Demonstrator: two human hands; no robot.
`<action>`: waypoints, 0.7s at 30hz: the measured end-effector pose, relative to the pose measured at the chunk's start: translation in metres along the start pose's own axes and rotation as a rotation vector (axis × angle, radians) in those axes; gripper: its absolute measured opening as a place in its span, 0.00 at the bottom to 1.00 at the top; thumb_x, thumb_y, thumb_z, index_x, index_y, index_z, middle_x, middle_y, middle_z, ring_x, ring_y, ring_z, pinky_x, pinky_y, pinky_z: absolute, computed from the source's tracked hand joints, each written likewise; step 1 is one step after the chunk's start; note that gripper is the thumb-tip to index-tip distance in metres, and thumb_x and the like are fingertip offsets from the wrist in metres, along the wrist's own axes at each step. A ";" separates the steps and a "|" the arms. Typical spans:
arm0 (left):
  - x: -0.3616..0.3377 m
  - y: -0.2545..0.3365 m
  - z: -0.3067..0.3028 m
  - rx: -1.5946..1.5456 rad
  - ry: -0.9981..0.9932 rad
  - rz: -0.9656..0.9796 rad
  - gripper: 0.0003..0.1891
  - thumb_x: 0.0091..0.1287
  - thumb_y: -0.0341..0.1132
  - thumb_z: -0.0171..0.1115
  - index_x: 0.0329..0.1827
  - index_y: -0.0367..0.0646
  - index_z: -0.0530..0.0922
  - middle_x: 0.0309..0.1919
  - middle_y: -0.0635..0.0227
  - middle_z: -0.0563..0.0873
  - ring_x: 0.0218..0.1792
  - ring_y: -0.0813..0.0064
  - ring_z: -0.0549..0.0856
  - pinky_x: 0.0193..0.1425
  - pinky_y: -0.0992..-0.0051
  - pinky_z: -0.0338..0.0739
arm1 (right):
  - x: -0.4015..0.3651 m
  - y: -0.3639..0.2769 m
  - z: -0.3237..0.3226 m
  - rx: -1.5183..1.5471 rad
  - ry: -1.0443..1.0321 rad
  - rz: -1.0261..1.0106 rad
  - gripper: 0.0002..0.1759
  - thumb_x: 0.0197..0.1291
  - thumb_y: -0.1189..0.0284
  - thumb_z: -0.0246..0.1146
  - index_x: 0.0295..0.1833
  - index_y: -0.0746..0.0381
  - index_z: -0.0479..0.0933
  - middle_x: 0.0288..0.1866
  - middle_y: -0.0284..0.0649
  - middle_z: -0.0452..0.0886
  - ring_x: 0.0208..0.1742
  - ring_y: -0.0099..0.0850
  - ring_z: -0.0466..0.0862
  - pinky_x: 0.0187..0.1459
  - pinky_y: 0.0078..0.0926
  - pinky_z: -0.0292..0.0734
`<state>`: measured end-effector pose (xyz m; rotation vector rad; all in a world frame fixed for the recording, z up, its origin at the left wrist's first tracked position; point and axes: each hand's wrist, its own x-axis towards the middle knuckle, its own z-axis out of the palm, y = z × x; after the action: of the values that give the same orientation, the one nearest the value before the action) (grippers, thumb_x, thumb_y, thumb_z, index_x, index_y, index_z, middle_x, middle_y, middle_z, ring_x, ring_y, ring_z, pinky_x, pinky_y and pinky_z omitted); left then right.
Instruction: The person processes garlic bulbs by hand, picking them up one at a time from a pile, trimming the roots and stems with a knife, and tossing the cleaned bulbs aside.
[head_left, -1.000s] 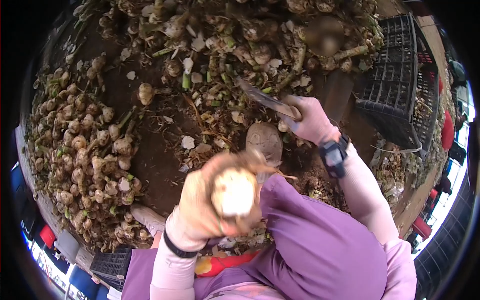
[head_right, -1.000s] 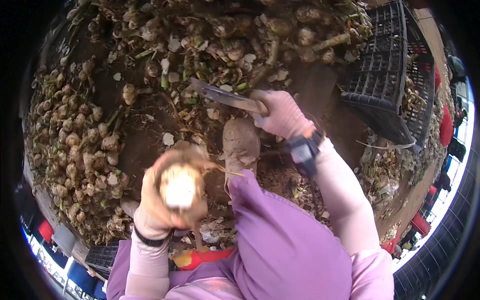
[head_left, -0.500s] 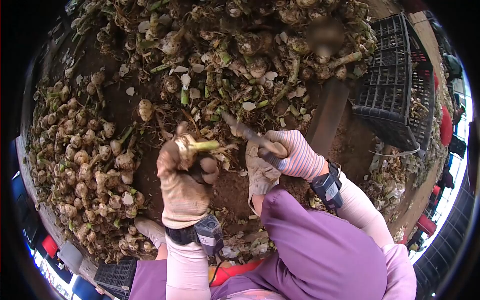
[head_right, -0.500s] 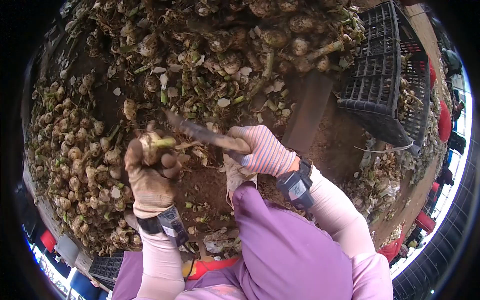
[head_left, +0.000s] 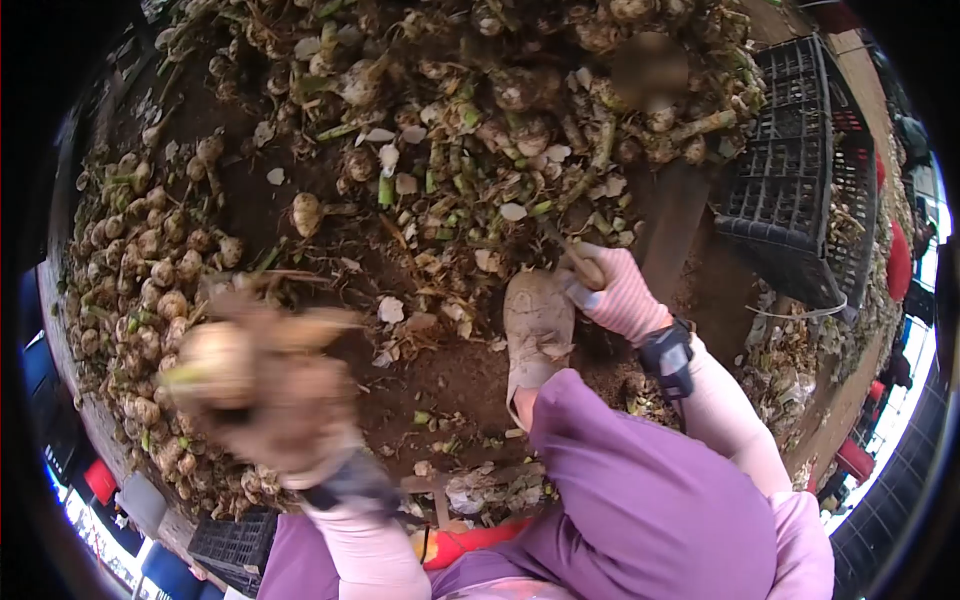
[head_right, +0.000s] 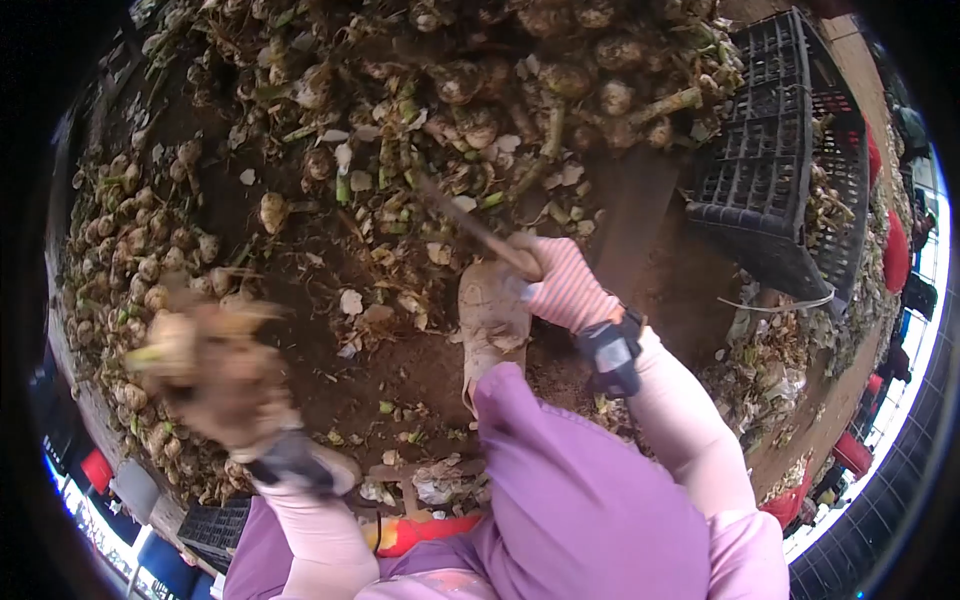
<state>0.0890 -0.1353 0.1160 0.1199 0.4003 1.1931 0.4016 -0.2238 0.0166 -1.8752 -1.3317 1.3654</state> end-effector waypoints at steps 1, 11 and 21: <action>0.006 0.049 -0.019 -0.150 -0.365 -0.148 0.34 0.59 0.46 0.63 0.65 0.44 0.59 0.38 0.70 0.80 0.36 0.74 0.81 0.31 0.70 0.82 | -0.004 -0.007 0.002 0.008 -0.006 -0.002 0.17 0.47 0.70 0.65 0.43 0.65 0.77 0.25 0.44 0.78 0.27 0.29 0.78 0.33 0.26 0.74; 0.138 -0.019 -0.155 1.704 1.126 -0.018 0.46 0.47 0.58 0.70 0.64 0.41 0.62 0.52 0.51 0.76 0.58 0.58 0.74 0.61 0.65 0.70 | 0.008 -0.028 0.010 0.064 0.029 -0.024 0.11 0.51 0.71 0.62 0.39 0.65 0.75 0.20 0.37 0.70 0.24 0.21 0.67 0.28 0.24 0.68; 0.066 -0.025 -0.108 0.802 0.311 -0.068 0.30 0.50 0.25 0.61 0.60 0.37 0.66 0.46 0.62 0.80 0.44 0.70 0.81 0.49 0.71 0.78 | 0.009 -0.043 0.006 -0.117 -0.024 -0.139 0.09 0.50 0.70 0.63 0.35 0.64 0.75 0.20 0.40 0.71 0.21 0.27 0.71 0.27 0.25 0.69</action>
<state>0.0917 -0.0965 -0.0071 0.6105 1.1361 0.9251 0.3783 -0.1984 0.0444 -1.8071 -1.5537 1.2675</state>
